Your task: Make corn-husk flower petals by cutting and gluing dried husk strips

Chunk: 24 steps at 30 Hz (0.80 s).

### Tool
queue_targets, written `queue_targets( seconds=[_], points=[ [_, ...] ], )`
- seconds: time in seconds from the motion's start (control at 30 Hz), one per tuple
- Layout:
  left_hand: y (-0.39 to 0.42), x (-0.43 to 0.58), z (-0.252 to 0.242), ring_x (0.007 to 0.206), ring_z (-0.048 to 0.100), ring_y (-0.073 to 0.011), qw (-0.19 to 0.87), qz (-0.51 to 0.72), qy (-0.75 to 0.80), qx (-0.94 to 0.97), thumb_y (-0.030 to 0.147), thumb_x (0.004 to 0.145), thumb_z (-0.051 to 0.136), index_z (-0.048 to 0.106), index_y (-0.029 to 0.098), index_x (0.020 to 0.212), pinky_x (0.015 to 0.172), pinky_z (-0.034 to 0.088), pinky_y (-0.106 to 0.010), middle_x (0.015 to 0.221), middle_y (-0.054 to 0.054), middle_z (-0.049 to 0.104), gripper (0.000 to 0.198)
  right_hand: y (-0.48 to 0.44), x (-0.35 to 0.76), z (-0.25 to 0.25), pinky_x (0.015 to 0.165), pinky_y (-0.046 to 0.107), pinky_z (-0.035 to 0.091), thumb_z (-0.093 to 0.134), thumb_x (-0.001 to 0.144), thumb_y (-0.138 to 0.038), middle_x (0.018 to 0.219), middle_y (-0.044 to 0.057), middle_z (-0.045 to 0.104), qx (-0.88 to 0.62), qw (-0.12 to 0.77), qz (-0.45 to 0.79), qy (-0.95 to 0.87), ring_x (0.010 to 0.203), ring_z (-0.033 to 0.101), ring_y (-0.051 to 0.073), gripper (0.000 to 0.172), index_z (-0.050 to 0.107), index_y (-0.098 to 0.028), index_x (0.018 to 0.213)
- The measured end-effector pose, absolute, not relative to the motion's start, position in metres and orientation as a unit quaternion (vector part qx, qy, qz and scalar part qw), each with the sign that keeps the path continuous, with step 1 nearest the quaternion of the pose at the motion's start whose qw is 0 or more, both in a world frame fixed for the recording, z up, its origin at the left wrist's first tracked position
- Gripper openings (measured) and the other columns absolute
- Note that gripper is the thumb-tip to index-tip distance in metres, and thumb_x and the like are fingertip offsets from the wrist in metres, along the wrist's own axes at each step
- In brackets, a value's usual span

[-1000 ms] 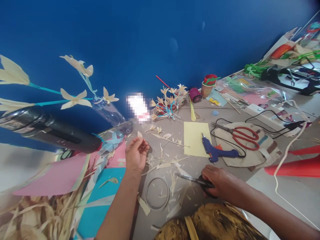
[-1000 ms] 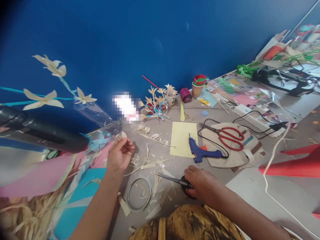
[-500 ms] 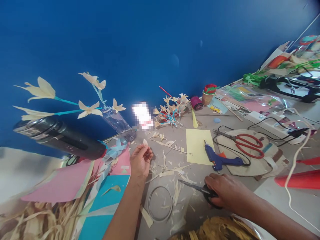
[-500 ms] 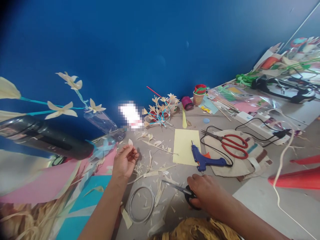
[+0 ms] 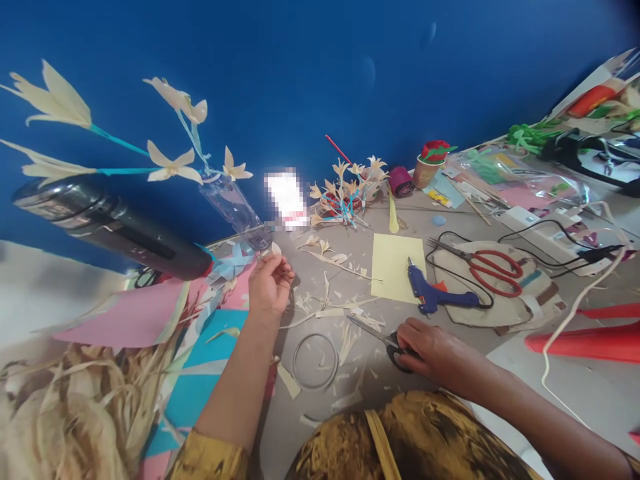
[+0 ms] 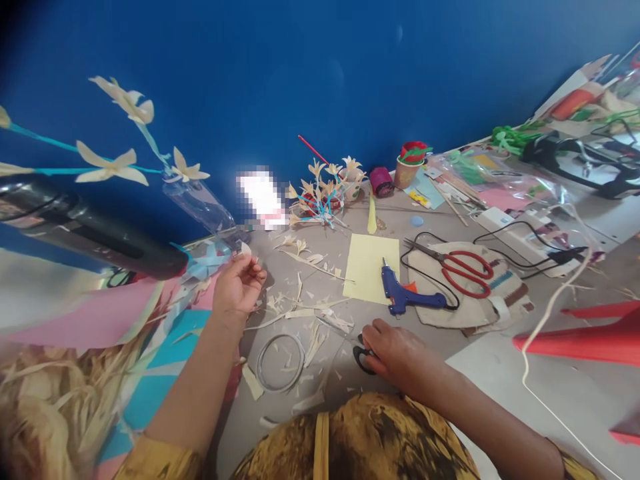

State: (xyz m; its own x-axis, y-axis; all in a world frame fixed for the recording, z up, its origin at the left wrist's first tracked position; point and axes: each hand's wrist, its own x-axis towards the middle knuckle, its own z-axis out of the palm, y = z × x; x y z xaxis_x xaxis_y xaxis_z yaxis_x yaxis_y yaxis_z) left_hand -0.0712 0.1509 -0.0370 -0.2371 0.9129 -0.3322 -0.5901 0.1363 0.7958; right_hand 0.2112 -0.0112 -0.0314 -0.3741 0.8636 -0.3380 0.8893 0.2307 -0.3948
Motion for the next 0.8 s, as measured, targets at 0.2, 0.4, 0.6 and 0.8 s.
queue_targets(
  seconds=[0.2,0.4,0.6,0.8],
  points=[
    [0.147,-0.067,-0.034,0.05,0.054,-0.0088,0.603,0.63,0.455,0.179,0.014,0.053,0.077,0.058,0.017,0.072,0.047,0.041,-0.02,0.059,0.003,0.06,0.027,-0.019,0.216,-0.038,0.06,0.027,0.033,0.058,0.085,-0.015,0.086,0.003,0.062,0.563,-0.02,-0.24,0.791,0.069,0.058,0.018,0.01,0.052,-0.021,0.09],
    [0.146,-0.065,-0.026,0.049,0.053,-0.0086,0.606,0.63,0.451,0.183,0.013,0.053,0.078,0.055,0.019,0.07,0.047,0.04,-0.02,0.058,0.004,0.06,0.029,-0.025,0.226,-0.039,0.059,0.026,0.033,0.058,0.084,-0.02,0.08,0.001,0.06,0.593,-0.059,-0.233,0.769,0.065,0.056,0.016,0.009,0.049,-0.022,0.085],
    [0.145,-0.064,-0.023,0.05,0.053,-0.0083,0.607,0.63,0.448,0.184,0.012,0.054,0.077,0.055,0.019,0.071,0.048,0.04,-0.021,0.059,0.004,0.061,0.029,-0.028,0.222,-0.04,0.058,0.026,0.032,0.057,0.083,-0.023,0.077,0.001,0.061,0.644,-0.043,-0.234,0.727,0.063,0.055,0.016,0.007,0.051,-0.022,0.084],
    [0.147,-0.065,-0.023,0.051,0.053,-0.0092,0.613,0.632,0.446,0.161,0.014,0.056,0.076,0.056,0.019,0.069,0.048,0.039,-0.022,0.059,0.003,0.06,0.025,-0.023,0.219,-0.027,0.057,0.027,0.03,0.056,0.092,-0.032,0.077,0.002,0.064,0.655,-0.02,-0.249,0.713,0.063,0.058,0.017,0.014,0.057,-0.021,0.084]
  ],
)
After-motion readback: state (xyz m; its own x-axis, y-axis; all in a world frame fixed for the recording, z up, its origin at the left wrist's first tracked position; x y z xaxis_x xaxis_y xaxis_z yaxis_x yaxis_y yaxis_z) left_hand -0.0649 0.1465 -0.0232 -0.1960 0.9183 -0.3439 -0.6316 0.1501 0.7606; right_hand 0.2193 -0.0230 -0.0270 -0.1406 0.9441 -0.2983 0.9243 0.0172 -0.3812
